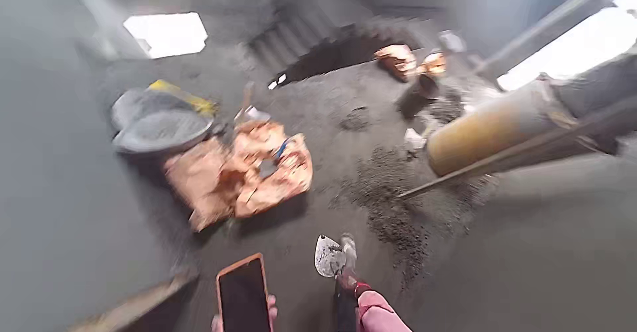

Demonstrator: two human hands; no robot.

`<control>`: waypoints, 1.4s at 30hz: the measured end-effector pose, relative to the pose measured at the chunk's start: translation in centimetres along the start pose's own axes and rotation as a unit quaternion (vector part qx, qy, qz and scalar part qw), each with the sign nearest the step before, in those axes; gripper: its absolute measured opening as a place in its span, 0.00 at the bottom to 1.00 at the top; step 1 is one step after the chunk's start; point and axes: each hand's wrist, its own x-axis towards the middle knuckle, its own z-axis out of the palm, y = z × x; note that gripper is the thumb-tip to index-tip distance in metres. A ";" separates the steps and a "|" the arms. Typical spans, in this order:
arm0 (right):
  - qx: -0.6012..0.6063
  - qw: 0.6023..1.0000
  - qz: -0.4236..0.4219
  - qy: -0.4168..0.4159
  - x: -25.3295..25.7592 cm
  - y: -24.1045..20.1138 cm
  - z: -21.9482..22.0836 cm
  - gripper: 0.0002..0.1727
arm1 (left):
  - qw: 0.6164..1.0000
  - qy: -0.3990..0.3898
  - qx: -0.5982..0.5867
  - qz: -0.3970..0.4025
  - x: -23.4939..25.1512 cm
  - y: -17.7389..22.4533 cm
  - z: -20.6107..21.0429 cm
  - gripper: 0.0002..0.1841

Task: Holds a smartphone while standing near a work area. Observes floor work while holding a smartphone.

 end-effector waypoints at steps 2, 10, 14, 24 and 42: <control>-0.087 0.996 -0.018 -0.017 2.8 -3.4 4.3 0.27 | 0.997 0.021 -0.065 0.048 1.0 1.3 -4.5 0.37; -0.232 0.961 -0.057 -0.140 26.9 6.0 29.5 0.34 | 0.959 0.201 -0.071 0.184 6.2 -4.6 -23.1 0.43; -0.231 0.957 -0.063 -0.165 32.8 6.4 36.7 0.35 | 0.943 0.274 -0.155 0.105 6.1 -15.3 -29.2 0.43; -0.093 0.993 -0.066 -0.008 40.7 -2.6 36.9 0.33 | 0.941 0.295 -0.156 0.061 6.7 -22.8 -33.3 0.39; -0.165 0.983 -0.081 -0.028 39.8 5.2 24.8 0.34 | 0.961 0.228 -0.136 0.077 10.1 -21.5 -28.7 0.40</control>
